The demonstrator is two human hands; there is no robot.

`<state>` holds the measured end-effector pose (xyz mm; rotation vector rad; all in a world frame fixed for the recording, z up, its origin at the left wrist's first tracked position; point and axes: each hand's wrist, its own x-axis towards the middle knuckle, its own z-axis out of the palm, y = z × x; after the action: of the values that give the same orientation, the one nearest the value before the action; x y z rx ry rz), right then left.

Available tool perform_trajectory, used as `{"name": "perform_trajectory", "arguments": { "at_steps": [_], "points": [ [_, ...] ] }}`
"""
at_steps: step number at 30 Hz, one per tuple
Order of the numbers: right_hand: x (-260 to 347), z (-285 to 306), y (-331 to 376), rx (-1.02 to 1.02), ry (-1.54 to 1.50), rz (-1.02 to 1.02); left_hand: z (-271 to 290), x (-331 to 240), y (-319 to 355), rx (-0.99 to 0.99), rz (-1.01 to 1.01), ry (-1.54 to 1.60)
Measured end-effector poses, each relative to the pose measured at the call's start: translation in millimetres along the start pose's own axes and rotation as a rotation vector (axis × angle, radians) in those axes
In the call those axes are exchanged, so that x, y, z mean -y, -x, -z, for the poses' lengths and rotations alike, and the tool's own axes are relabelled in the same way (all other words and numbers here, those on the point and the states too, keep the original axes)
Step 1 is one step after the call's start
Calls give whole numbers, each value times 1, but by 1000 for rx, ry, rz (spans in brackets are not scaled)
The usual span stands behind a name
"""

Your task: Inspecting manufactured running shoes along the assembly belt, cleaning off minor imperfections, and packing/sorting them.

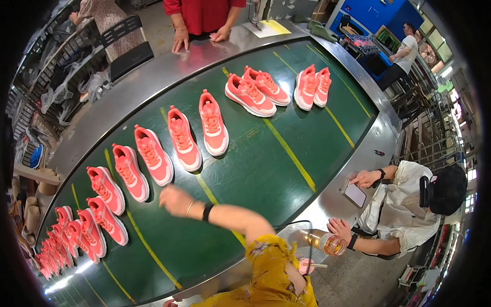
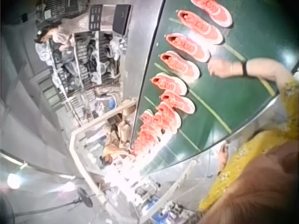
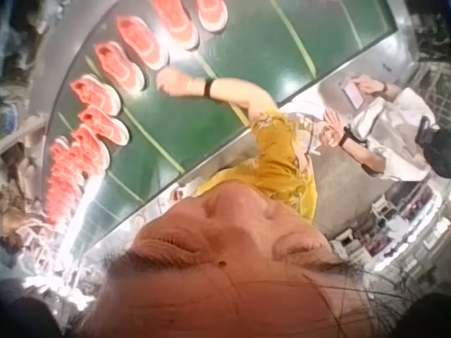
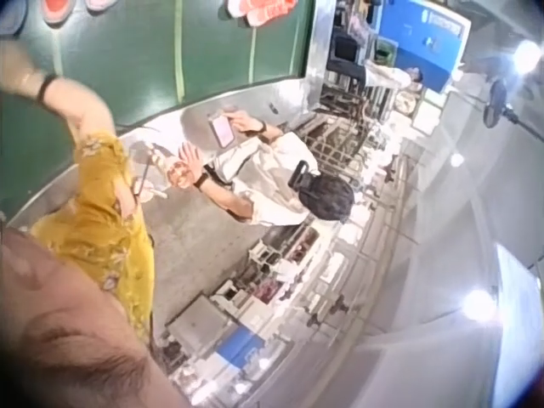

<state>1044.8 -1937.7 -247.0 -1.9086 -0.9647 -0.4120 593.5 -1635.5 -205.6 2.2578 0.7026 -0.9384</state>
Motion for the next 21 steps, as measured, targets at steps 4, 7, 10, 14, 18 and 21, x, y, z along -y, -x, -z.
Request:
{"name": "perform_trajectory", "arguments": {
  "at_steps": [4, 7, 10, 14, 18, 21],
  "points": [
    [177, -81, 19, 272, -565, 52, -16, 11, 11, -49, -105, 38],
    [273, -107, 54, 500, -783, 127, -53, 36, 58, -118, -111, 137],
    [355, -129, 115, 843, -751, 84, -49, 21, 131, -130, -77, 236],
    [428, -145, 199, 1450, -511, 85, -65, 78, 178, -276, -194, 286],
    [494, -194, 281, 1693, -659, 40, -107, 171, 257, -328, -85, 491],
    [584, -245, 291, 1867, -267, 191, -159, 267, 327, -453, 19, 617]
  ]
}}
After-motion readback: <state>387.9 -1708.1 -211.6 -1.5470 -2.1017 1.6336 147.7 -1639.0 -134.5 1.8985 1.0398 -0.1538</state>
